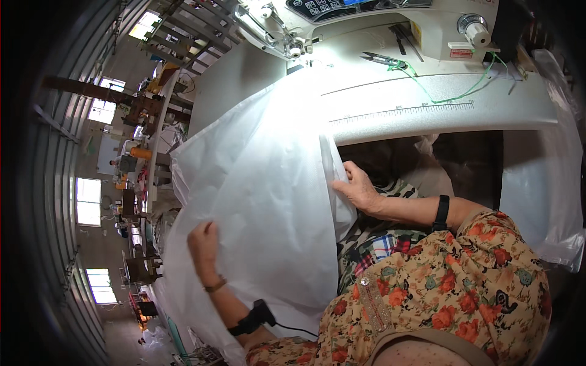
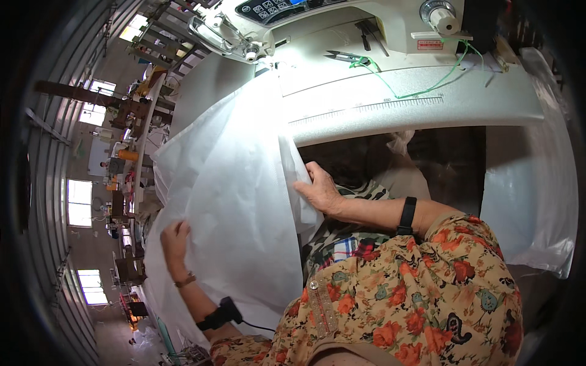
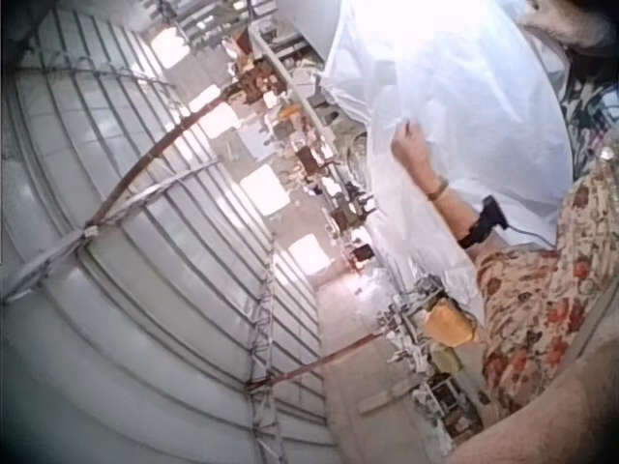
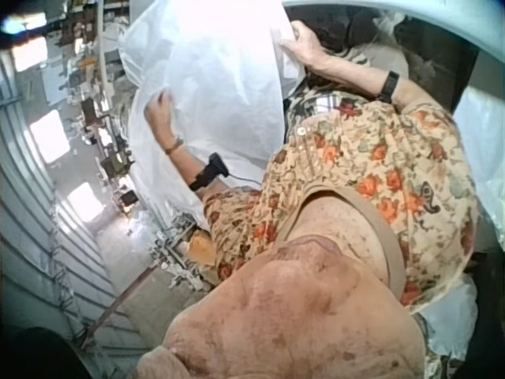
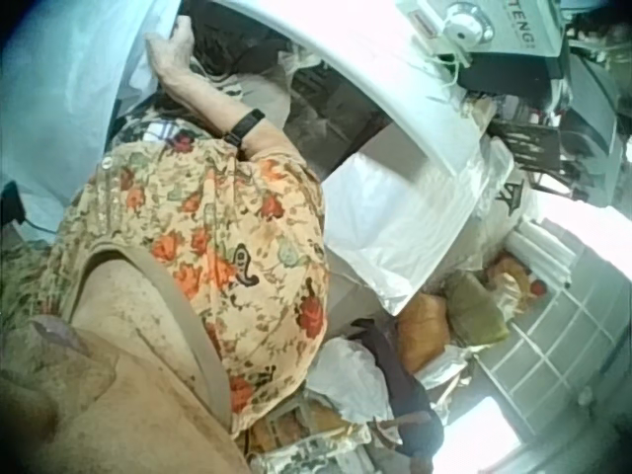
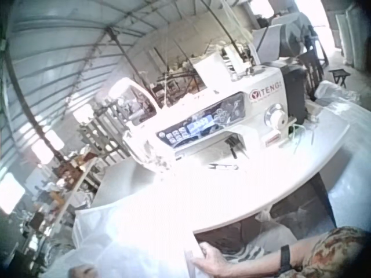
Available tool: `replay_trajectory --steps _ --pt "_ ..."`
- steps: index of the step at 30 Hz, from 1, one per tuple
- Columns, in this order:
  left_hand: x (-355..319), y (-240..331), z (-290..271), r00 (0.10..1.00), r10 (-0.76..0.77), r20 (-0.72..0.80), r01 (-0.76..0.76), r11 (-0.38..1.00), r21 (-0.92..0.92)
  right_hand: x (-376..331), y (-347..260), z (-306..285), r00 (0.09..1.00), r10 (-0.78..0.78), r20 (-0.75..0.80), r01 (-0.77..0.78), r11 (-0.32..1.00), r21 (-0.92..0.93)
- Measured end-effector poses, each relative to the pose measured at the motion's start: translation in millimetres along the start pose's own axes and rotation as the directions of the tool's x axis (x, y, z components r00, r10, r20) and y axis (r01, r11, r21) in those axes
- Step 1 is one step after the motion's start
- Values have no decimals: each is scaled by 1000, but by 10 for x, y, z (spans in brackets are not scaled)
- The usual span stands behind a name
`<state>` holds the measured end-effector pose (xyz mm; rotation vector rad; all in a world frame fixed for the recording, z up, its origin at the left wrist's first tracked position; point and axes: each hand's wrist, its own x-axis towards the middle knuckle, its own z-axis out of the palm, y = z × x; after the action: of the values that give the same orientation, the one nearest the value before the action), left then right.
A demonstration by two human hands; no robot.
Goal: Operating an industrial sewing machine to join and finish large white plastic or fabric sheets.
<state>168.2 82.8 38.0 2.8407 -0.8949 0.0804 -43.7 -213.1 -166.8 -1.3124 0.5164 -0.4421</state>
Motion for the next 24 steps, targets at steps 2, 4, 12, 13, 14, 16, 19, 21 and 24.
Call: replay_trajectory --steps 2,4,12,13,14,16,19,21,24 --pt "-55 793 265 981 169 -96 -191 926 -326 -5 18 -33 994 -65 -90 56 994 -98" --pt "-232 1478 541 948 289 -136 -319 831 -456 -41 30 -103 985 -86 -153 55 979 -197" --pt "-501 2031 1411 886 414 -210 -431 901 -42 -152 5 -289 973 -209 99 222 962 -157" --pt "-492 1938 1457 909 372 -189 -389 920 -56 -140 -41 -266 981 -71 178 82 995 -51" --pt "-488 1857 1489 951 293 -95 -301 951 -78 -135 -99 -253 963 -98 250 104 995 -10" --pt "-482 1720 1463 990 131 -55 -142 870 -472 -137 -237 -241 918 0 398 7 1000 -15" --pt "-534 1723 1329 999 38 25 -2 590 -808 -185 -433 -254 862 -116 493 82 993 90" --pt "-582 1829 1226 979 172 -106 -198 705 -681 -230 -513 -267 856 -171 487 118 984 137" --pt "-595 2057 1200 937 306 -169 -349 858 -378 -293 -544 -266 916 -27 401 24 1000 11"
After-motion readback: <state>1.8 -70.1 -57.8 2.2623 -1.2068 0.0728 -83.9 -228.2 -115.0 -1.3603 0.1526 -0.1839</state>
